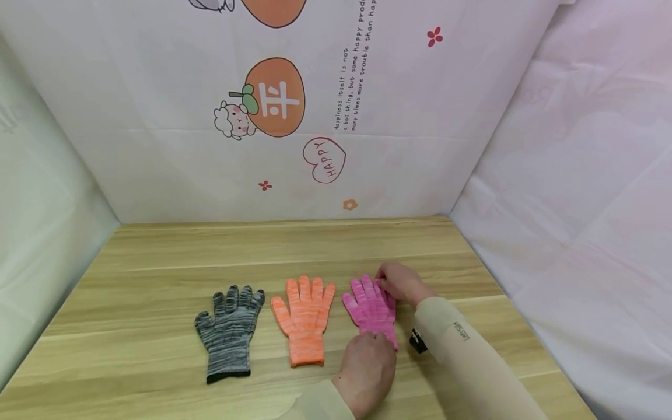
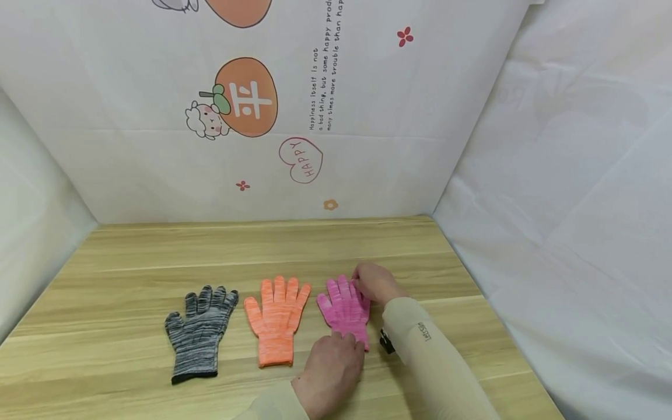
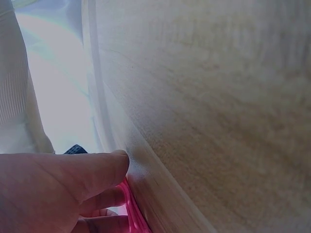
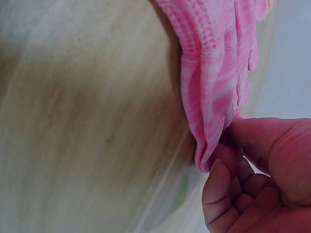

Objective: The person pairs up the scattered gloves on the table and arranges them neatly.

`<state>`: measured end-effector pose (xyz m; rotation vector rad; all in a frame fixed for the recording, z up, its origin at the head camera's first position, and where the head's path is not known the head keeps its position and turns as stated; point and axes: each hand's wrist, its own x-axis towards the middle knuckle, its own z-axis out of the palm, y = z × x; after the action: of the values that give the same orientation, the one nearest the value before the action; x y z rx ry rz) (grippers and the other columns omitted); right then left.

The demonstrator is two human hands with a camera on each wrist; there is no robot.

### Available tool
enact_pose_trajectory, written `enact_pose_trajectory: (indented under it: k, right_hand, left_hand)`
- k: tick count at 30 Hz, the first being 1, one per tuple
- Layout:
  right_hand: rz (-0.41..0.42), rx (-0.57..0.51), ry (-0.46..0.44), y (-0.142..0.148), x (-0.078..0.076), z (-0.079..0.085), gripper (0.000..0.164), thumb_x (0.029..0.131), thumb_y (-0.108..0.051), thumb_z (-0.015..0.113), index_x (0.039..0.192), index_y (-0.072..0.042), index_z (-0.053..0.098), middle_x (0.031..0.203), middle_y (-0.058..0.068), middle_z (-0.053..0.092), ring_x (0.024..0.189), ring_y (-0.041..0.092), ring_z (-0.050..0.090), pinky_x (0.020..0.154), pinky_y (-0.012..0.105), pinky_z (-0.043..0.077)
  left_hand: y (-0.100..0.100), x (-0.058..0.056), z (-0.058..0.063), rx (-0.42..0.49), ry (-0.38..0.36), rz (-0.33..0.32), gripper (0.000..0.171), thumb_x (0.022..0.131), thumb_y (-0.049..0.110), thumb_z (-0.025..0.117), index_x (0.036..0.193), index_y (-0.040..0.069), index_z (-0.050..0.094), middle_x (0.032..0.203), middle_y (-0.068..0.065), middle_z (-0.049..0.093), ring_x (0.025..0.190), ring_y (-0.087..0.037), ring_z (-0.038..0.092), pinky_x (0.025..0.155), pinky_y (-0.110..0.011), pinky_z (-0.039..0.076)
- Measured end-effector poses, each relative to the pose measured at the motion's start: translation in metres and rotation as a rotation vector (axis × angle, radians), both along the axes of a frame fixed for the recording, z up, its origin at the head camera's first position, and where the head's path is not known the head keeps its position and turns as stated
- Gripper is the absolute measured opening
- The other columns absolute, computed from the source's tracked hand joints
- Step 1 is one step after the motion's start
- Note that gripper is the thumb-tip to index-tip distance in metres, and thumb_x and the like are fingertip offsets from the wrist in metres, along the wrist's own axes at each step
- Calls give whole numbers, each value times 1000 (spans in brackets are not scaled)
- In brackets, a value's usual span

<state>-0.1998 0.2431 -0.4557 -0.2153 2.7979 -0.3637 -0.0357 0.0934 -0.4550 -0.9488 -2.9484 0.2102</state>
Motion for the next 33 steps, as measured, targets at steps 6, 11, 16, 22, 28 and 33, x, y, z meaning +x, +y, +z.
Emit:
enact_pose_trajectory:
  k: [6,11,16,22,28,33]
  right_hand:
    - [46,-10,50,0,-1,0,8,102,-15,65,103,-12,72,89,1,69,78,16,60,80,38,53]
    - [61,-20,66,0,-2,-2,6,101,-14,66,104,-12,71,91,2,69,81,18,62,83,40,54]
    - [82,-20,75,0,-3,-3,11,101,-14,66,110,-9,69,103,8,73,98,25,68,93,46,55]
    - [70,-15,64,-1,-2,0,7,101,-13,64,105,-10,68,90,3,68,81,18,62,81,40,54]
    - [10,-45,35,-2,-1,6,9,102,-13,61,106,-9,68,90,4,68,74,16,62,78,39,54]
    - [8,-34,46,0,-2,3,10,102,-13,63,109,-9,69,101,7,72,84,19,64,88,43,55]
  left_hand:
    - [-1,1,-1,9,28,-5,19,97,36,67,90,21,73,80,4,61,70,-11,57,57,-27,50]
    - [-1,1,-2,27,41,-4,18,96,36,67,88,21,72,80,4,60,70,-11,57,57,-27,50]
    - [-1,1,0,33,21,5,17,97,35,67,89,21,72,81,4,61,71,-12,58,58,-27,50]
    - [0,-1,0,32,-3,14,17,98,35,66,89,21,72,82,4,61,72,-12,58,60,-27,51]
    - [0,-1,2,2,-28,9,17,98,35,66,92,20,73,82,4,61,71,-12,57,59,-27,51]
    - [0,-1,2,0,-44,18,17,99,35,66,93,21,72,83,4,61,73,-11,58,60,-27,51]
